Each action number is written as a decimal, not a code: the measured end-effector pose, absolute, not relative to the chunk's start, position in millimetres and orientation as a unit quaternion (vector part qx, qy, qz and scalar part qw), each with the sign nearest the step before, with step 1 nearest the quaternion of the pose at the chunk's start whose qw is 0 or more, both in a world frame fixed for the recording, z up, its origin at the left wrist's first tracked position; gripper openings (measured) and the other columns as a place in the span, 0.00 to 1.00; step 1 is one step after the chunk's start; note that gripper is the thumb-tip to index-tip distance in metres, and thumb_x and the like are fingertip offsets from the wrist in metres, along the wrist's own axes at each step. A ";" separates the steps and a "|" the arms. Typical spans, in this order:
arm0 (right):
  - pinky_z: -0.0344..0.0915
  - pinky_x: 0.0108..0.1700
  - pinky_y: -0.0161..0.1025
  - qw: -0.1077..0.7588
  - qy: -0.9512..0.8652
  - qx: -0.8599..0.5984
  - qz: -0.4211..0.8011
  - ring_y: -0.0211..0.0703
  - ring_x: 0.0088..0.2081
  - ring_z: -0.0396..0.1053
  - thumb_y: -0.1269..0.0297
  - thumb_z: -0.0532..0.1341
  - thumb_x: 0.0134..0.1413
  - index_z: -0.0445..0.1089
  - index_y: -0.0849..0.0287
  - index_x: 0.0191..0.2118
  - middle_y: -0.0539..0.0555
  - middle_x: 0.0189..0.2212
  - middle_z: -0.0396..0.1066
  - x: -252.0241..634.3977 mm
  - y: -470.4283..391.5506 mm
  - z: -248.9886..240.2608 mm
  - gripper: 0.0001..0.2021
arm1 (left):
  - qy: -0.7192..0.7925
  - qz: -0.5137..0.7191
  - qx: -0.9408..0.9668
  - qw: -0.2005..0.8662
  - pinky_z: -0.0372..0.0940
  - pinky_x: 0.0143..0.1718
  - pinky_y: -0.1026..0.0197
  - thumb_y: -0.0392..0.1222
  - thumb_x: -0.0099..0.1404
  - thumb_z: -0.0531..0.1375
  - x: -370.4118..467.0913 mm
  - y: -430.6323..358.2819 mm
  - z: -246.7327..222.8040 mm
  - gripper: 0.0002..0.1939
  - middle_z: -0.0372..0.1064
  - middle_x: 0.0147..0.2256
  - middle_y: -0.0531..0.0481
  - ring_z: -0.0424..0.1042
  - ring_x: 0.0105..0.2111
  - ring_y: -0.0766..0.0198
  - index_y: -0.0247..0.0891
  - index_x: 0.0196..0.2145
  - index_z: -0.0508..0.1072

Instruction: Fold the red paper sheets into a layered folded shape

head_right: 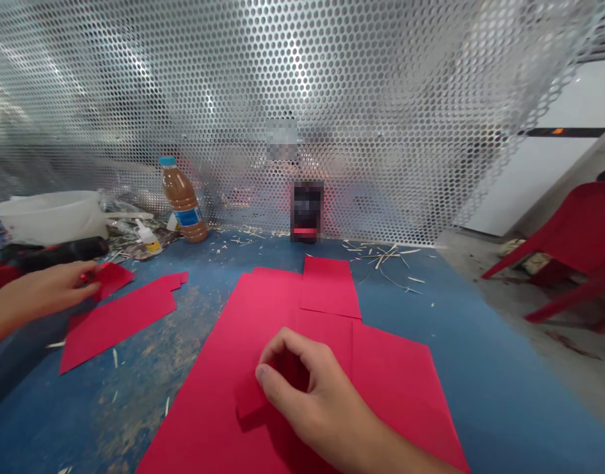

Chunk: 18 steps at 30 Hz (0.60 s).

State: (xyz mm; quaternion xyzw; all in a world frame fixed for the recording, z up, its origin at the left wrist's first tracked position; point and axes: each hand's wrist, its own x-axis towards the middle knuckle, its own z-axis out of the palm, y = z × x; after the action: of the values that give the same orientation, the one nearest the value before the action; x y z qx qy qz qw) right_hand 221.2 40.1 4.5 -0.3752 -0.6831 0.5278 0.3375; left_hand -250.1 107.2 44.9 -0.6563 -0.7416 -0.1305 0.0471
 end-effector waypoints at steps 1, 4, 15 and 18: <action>0.62 0.35 0.36 0.338 -0.684 -0.374 0.528 0.39 0.33 0.66 0.61 0.62 0.68 0.69 0.56 0.36 0.49 0.32 0.71 221.4 40.1 4.5 0.08 | -0.738 -0.111 -0.664 0.048 0.66 0.44 0.62 0.45 0.62 0.59 -251.4 109.0 41.0 0.11 0.80 0.37 0.50 0.77 0.41 0.53 0.38 0.39 0.77; 0.62 0.35 0.36 0.335 -0.685 -0.370 0.530 0.39 0.33 0.66 0.60 0.61 0.69 0.69 0.56 0.36 0.49 0.32 0.70 222.2 39.7 4.7 0.08 | -0.739 -0.062 -0.666 0.077 0.65 0.51 0.56 0.43 0.64 0.54 -254.6 115.9 29.5 0.17 0.79 0.48 0.44 0.75 0.48 0.47 0.35 0.46 0.77; 0.63 0.36 0.36 0.336 -0.681 -0.373 0.533 0.39 0.34 0.67 0.62 0.62 0.68 0.69 0.56 0.35 0.48 0.32 0.71 221.4 39.9 6.2 0.08 | -0.730 -0.004 -0.673 0.119 0.60 0.57 0.47 0.44 0.74 0.49 -251.9 115.9 20.2 0.22 0.77 0.56 0.41 0.69 0.57 0.44 0.33 0.54 0.78; 0.63 0.35 0.36 0.338 -0.679 -0.377 0.532 0.39 0.33 0.66 0.62 0.62 0.68 0.69 0.56 0.35 0.48 0.32 0.70 221.2 39.9 5.1 0.07 | -0.725 -0.012 -0.678 0.122 0.60 0.59 0.44 0.51 0.75 0.50 -248.8 117.1 19.6 0.24 0.76 0.56 0.40 0.70 0.57 0.42 0.33 0.51 0.80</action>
State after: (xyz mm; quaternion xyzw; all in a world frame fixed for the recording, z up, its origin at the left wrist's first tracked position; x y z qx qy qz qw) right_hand 221.2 39.9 5.1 -0.3772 -0.6788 0.5317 0.3381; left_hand -248.8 117.1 19.6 -0.6783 -0.7246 -0.0119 0.1217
